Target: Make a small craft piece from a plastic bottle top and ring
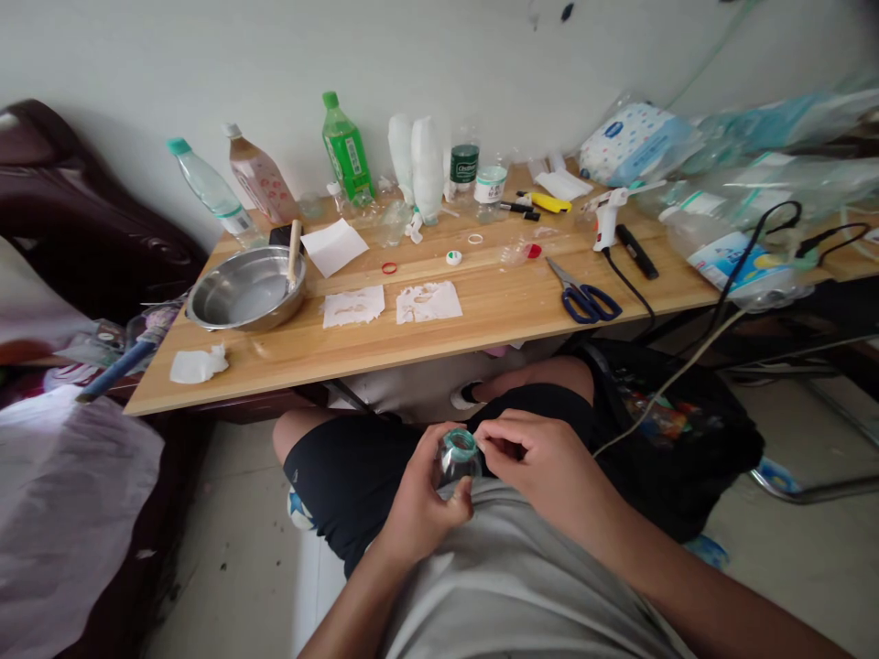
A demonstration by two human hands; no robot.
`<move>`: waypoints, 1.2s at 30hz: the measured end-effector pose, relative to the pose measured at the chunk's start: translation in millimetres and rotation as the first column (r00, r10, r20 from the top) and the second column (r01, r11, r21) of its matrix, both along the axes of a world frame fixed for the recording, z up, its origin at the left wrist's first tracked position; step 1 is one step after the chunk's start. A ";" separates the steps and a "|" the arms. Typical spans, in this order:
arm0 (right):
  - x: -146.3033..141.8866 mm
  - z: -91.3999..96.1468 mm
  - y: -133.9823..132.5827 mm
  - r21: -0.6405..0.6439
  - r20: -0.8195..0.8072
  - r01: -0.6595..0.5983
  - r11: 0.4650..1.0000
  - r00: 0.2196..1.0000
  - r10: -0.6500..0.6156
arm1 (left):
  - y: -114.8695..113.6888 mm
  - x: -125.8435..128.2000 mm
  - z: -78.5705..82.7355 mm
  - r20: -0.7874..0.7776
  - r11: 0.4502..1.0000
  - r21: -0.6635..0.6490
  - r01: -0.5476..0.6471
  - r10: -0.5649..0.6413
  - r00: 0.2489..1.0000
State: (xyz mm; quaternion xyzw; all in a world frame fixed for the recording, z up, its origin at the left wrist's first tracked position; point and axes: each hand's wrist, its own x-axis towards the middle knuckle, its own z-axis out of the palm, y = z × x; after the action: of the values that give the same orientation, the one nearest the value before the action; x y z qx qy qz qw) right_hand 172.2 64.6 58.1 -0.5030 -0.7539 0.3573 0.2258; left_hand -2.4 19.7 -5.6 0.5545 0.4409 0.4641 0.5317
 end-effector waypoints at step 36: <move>4.0 14.3 -11.9 0.150 -0.142 0.037 0.988 0.990 -0.016 | 2.7 -9.1 8.3 0.486 0.991 -0.130 0.025 0.041 0.873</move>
State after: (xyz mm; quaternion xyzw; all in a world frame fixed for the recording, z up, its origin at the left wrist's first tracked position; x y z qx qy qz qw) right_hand 176.2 52.7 72.3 -0.4679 -0.7545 0.3301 0.3207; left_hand -11.5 22.4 2.7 0.3816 0.3249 0.5607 0.6591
